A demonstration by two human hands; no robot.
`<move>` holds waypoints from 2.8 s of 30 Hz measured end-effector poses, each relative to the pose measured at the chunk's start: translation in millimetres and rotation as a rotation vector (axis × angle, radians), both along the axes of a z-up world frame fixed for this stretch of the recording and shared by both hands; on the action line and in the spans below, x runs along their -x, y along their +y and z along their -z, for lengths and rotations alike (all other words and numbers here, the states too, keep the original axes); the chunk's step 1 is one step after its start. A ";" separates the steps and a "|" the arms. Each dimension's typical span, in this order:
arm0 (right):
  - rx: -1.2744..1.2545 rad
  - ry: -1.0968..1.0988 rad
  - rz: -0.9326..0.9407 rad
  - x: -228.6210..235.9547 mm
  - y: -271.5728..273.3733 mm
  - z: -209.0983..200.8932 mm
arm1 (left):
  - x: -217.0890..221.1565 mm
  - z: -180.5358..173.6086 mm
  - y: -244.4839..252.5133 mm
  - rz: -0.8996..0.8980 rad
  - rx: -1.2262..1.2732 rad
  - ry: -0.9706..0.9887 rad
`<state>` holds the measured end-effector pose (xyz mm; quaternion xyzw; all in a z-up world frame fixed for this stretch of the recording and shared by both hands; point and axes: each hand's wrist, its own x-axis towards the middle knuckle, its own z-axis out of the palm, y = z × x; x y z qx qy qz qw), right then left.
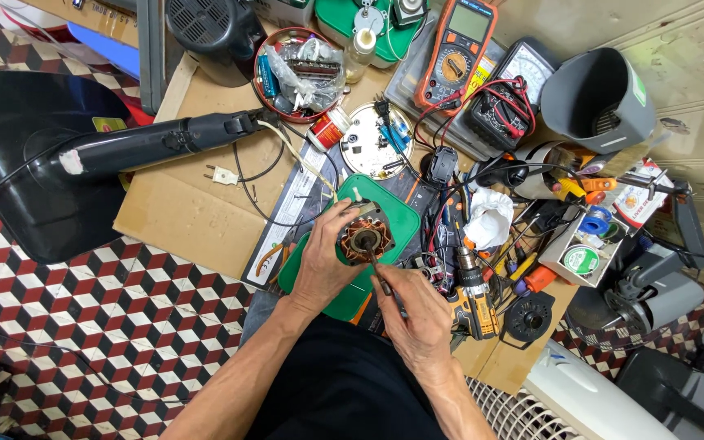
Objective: The person disassembles an electric motor at a cluttered workbench. They hold the motor housing, use a cordless drill driver on its fasteners, then pull the rotor and other internal parts out by hand and set components on the green mat while continuing to separate the motor parts.
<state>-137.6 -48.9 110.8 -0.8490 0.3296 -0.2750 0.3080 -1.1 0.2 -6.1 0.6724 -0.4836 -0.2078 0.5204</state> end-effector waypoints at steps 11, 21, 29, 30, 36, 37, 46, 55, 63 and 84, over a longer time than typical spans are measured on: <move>-0.017 0.037 0.068 -5.2 -3.7 5.3 | -0.2 -3.4 -0.7 0.003 -0.061 0.057; -0.149 0.075 0.080 -5.7 -18.2 3.2 | -6.3 -14.7 -2.1 -0.017 -0.154 0.097; -0.690 0.068 0.295 8.8 -23.9 34.6 | -16.2 -38.3 -4.6 0.006 -0.332 0.063; -0.791 0.073 0.272 7.8 -20.6 42.4 | -17.7 -40.2 -4.9 0.027 -0.334 0.030; -1.008 -0.138 0.221 -12.3 -12.1 99.2 | -19.1 -30.5 -11.9 0.124 -0.497 -0.215; -1.094 -0.094 0.298 -17.5 -14.4 104.6 | -19.4 -31.1 -14.6 0.149 -0.578 -0.236; -1.363 -0.351 0.354 -6.3 -4.2 170.1 | -17.6 -0.2 -15.6 0.221 -0.510 -0.319; -1.587 -0.571 0.360 10.3 -9.2 176.2 | -39.0 59.2 69.2 -0.343 -0.446 0.650; -1.577 -0.540 0.296 10.2 -18.9 169.8 | -15.7 58.4 43.2 -0.197 -0.583 1.184; -1.526 -0.476 0.506 8.2 -25.2 187.6 | -2.4 64.0 29.0 -0.286 -0.394 1.325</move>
